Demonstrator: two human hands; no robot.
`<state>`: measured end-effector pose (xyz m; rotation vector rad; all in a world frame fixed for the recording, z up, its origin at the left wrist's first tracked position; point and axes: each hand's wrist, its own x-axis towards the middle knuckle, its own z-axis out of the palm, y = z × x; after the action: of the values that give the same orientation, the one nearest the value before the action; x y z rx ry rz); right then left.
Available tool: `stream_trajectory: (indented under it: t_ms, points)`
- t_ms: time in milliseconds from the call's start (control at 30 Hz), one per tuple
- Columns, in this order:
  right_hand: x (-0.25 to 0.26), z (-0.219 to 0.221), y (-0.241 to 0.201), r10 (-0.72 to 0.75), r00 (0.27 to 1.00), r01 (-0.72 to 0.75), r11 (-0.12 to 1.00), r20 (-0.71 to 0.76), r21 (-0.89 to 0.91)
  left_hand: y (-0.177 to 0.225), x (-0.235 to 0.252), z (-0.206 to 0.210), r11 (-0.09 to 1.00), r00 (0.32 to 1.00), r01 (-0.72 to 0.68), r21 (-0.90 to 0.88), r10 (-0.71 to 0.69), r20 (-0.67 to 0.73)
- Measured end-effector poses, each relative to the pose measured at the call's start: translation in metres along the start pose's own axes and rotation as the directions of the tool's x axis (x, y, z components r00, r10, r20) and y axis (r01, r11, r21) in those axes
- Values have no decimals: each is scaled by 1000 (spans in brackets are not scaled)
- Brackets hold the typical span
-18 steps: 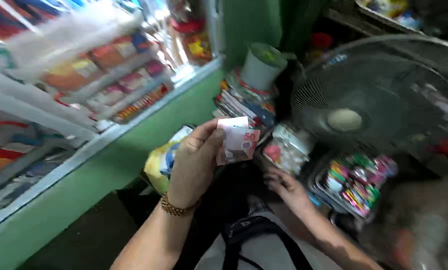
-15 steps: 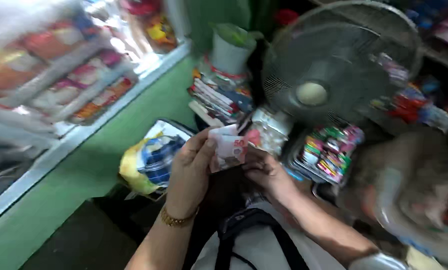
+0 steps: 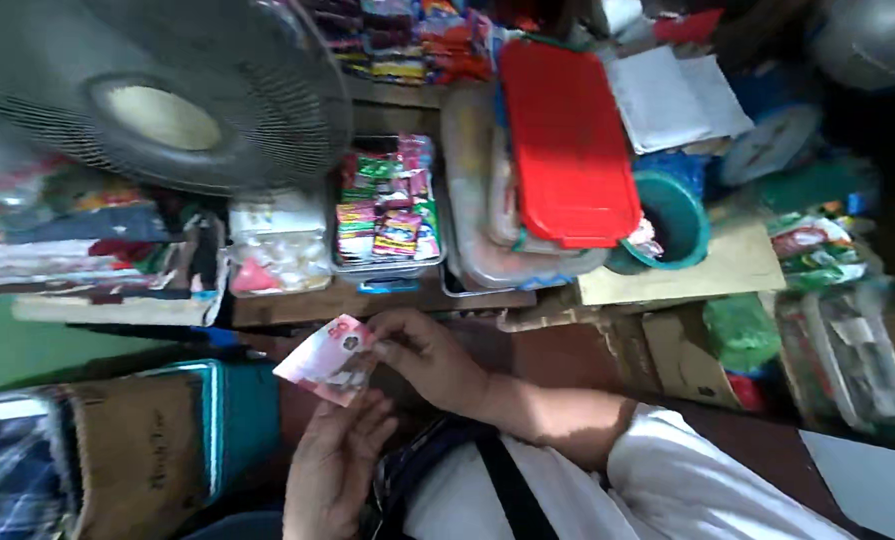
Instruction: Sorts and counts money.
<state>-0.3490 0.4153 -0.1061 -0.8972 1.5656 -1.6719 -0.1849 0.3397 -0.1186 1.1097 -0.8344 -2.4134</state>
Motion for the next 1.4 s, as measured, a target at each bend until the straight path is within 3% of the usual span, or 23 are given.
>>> stream_trajectory:
  t_ms: [67,133,233,300,400,600,700,800,867,1033,1233,1400]
  points:
    - [-21,-53,-8,-8,999,7,1000,-37,-27,-48,0,39,990,987,80,118,-95,128]
    - [-43,-102,-12,-33,994,27,998,-104,-61,-86,-1,72,972,958,-30,233,-39,285]
    - [-75,-161,-16,-15,977,1,998,-213,-68,-120,10,112,963,795,-196,185,45,605]
    - [-94,-186,-16,38,970,-54,997,-241,-61,-132,11,145,974,748,-186,128,56,661]
    - [-113,-208,-14,109,970,-128,989,-217,-76,-140,10,193,981,823,-164,101,80,562]
    - [-133,-236,-13,306,950,-310,949,-57,-57,-160,21,219,964,837,-231,127,131,531]
    - [-140,-250,-12,468,878,-439,869,94,-228,-170,22,214,986,899,-160,50,125,421]
    - [-157,-264,4,531,815,-391,799,232,-458,-162,25,216,989,973,-111,-100,128,191]
    - [-166,-279,14,545,796,-353,772,265,-529,-151,30,213,979,973,-160,-127,178,147]
    - [-160,-349,15,534,843,-409,716,66,-565,-150,37,218,939,936,-338,61,329,123]
    - [-129,-456,7,337,939,-295,685,-70,-666,-224,28,272,918,950,-278,281,307,-64]
    - [-89,-548,18,367,930,-180,400,-23,-899,-266,28,309,926,934,-229,301,296,-199]
